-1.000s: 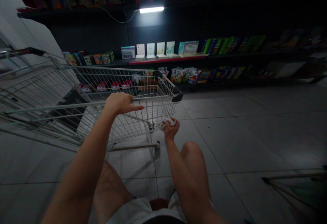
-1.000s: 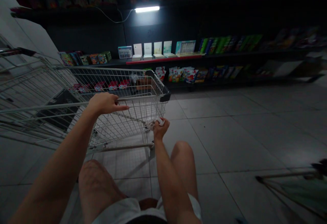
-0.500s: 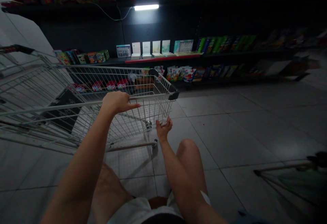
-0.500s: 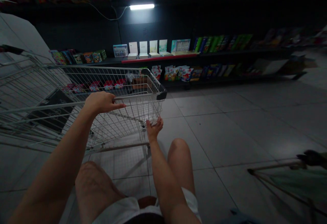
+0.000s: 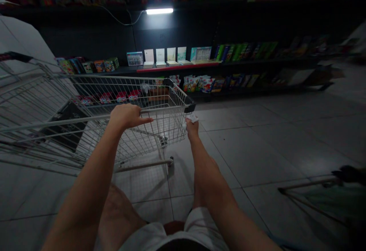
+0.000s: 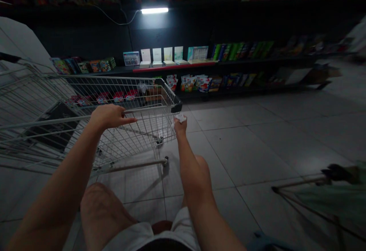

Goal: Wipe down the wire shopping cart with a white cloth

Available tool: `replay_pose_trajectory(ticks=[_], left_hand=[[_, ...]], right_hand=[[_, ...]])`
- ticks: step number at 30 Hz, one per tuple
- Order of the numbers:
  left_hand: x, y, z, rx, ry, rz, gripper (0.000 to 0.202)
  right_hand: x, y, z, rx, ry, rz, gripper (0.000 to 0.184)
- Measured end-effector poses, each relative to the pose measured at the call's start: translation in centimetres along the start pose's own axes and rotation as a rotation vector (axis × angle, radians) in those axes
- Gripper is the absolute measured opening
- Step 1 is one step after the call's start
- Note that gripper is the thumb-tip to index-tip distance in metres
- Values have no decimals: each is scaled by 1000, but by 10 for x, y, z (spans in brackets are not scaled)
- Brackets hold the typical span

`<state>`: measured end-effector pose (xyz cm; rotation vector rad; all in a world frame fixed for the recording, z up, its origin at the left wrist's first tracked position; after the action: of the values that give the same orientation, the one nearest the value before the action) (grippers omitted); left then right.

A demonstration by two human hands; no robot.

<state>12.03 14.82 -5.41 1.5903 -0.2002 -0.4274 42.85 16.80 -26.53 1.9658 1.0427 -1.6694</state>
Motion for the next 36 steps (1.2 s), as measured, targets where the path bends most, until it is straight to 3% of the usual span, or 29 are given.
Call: replay_pose_trajectory(ticks=[5,10,15,18,23,25,27,29,32,34,36], left_hand=[[-2,-3,0,-32,21,-1,99],[-7,-3,5,-30,45,16,101],[-2,-1,6,-39,45,28,100],[3,2,5,-31,36,31,100],[2,2,4,-20,44,46,98],[2,2,5,-17,38,44,96],[1,3,6,-20,40,33,96],[1,2,7,-30,42,25,96],[3,3,4,-36,45,17,95],[2,3,1,-33,57,13,94],[2,2,-1,-36,61,15,94]], right_hand=[[-1,5,14,21,23,-8,33],[7,12,26,73,-106,-203,32],[-38,6,17,293,20,-260,31],[-58,0,24,300,103,-151,31],[-76,12,42,131,247,1,32],[-99,27,37,171,366,16,35],[-130,27,20,151,522,103,36],[-156,1,-8,-22,607,264,32],[-171,-42,-47,-309,582,510,26],[-178,-60,-56,-411,582,648,25],[-183,-75,-46,-496,618,736,23]])
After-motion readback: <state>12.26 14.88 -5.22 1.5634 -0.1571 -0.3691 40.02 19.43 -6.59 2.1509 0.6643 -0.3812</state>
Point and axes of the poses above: each hand's wrist, its own z-axis away from the middle knuckle, its own y-axis out of the back of the hand, x = y × z, the point moved 10 cm from there along -z, towards the middle knuckle, and after that the axes turned 5 degrees about z, right-handed, at the moved point
